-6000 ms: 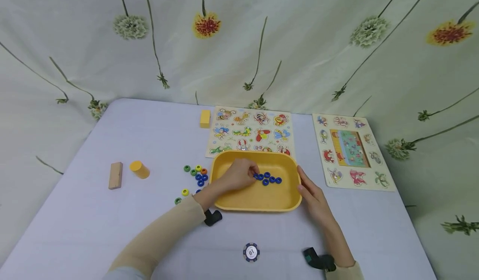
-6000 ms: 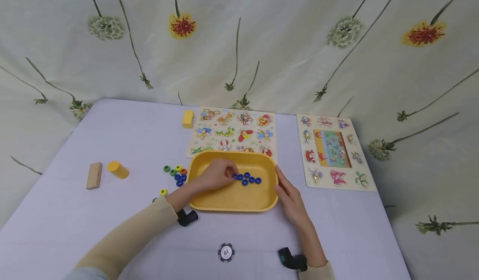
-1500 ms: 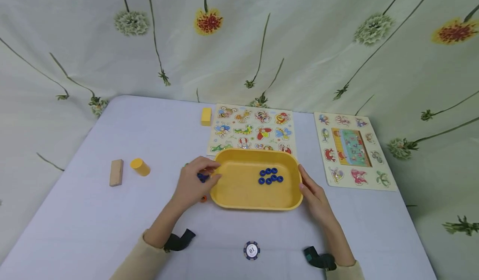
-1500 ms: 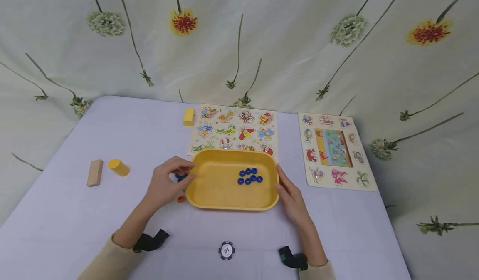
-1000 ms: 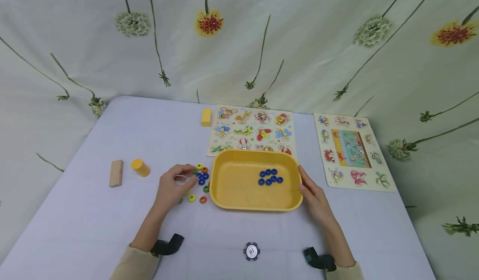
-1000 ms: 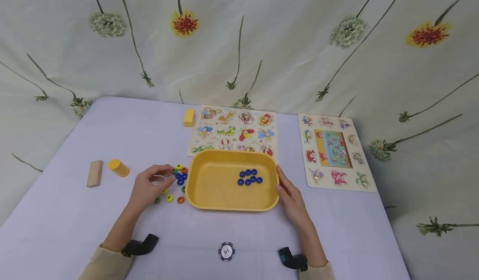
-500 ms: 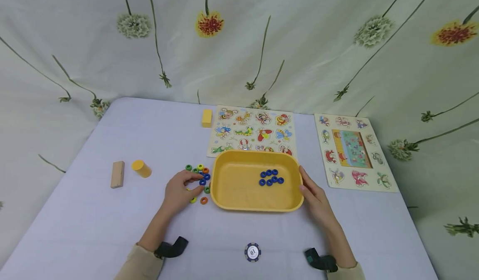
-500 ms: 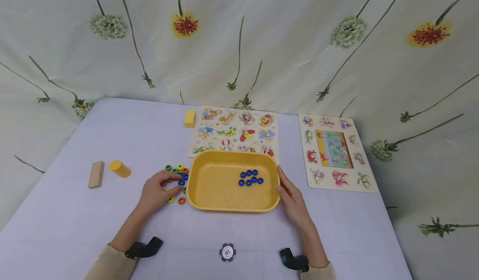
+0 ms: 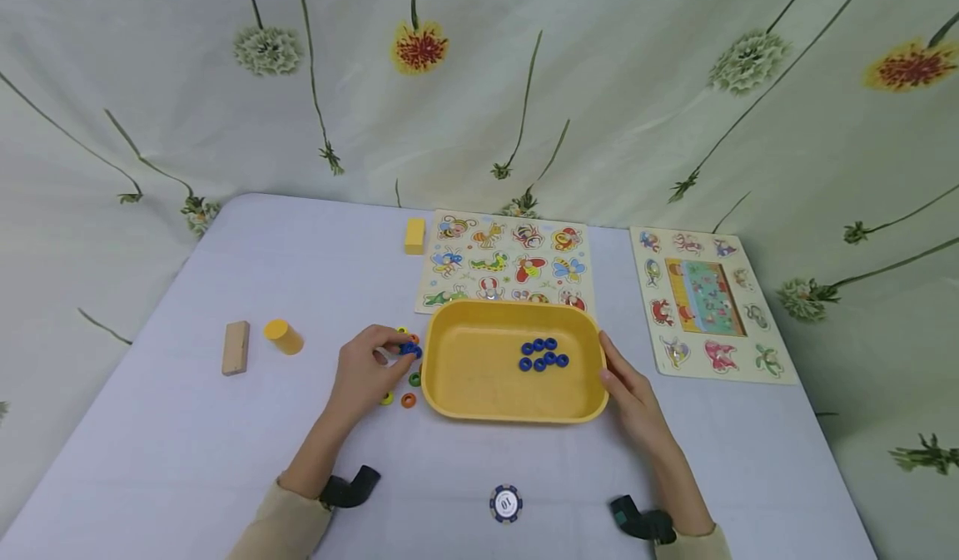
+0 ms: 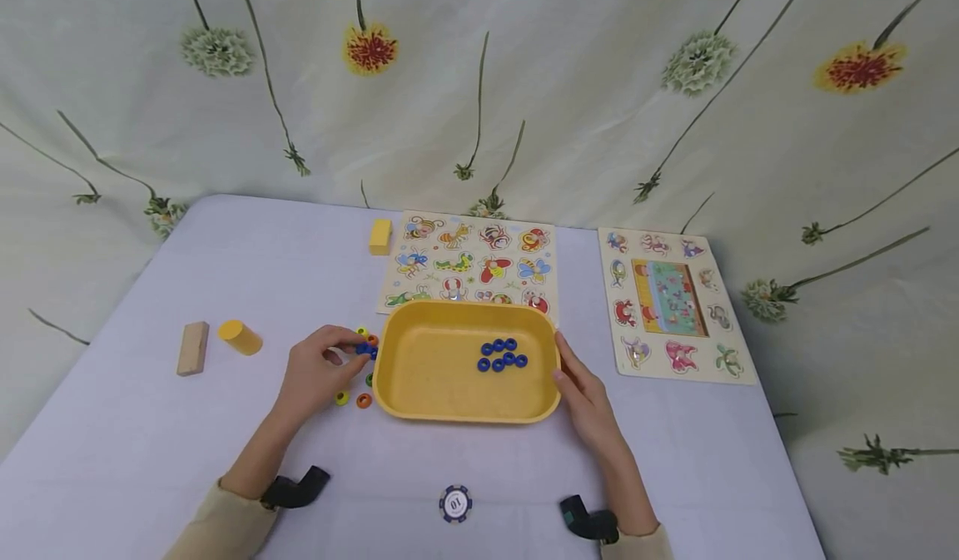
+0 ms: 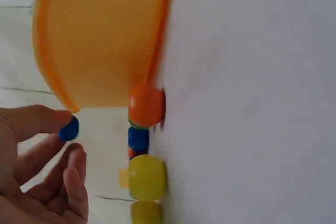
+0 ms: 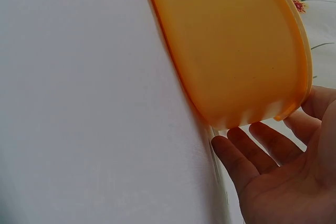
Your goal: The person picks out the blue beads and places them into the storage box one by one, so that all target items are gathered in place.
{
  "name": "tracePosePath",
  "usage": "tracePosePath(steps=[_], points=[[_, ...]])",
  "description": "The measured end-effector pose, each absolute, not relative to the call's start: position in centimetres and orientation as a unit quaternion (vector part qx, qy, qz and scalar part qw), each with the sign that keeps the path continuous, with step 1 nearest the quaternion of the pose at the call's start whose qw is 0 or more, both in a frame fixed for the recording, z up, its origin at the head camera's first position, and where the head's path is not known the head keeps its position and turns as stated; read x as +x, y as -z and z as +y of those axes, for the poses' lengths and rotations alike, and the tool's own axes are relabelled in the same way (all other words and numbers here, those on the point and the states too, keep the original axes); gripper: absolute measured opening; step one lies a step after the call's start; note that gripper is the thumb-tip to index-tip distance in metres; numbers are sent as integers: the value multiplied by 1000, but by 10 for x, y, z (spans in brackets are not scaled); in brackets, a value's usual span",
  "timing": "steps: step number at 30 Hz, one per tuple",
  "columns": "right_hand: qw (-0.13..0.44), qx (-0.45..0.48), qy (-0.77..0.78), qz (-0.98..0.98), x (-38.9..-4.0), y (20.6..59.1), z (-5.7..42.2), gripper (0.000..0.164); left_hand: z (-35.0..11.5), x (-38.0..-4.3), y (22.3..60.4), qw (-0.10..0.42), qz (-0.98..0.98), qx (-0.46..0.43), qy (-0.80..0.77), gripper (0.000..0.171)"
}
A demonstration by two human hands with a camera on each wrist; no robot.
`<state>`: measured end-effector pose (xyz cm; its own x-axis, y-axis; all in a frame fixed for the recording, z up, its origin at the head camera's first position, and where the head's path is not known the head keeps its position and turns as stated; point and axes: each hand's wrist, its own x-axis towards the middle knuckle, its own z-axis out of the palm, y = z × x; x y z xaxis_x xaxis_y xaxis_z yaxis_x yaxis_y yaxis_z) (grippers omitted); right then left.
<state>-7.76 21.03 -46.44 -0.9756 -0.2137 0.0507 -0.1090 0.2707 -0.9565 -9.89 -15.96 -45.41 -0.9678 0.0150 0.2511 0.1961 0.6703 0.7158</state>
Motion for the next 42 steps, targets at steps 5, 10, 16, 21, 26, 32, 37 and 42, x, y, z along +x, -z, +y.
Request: tracePosePath(steps=[5,10,16,21,26,32,37,42], points=[[37,-104,592,799,-80,471,213,48,-130,-110,424,63,-878,-105,463,21],[41,-102,592,798,-80,471,213,48,-98,-125,416,3,-867,-163,471,17],[46,-90,596,797,-76,456,206,47,-69,-147,429,-49,-880,-179,437,16],[49,-80,595,798,-72,443,201,47,-52,-160,440,-111,-885,-184,413,15],[49,-81,597,797,-72,443,201,47,-38,-166,447,-132,-887,-204,393,16],[46,-75,596,799,-72,441,201,47,-28,-165,451,-145,-891,-227,366,14],[47,-75,595,799,-72,440,201,47,-27,-163,449,-148,-901,-223,342,17],[48,-80,597,797,-73,446,202,47,-34,-153,445,-117,-918,-207,316,25]])
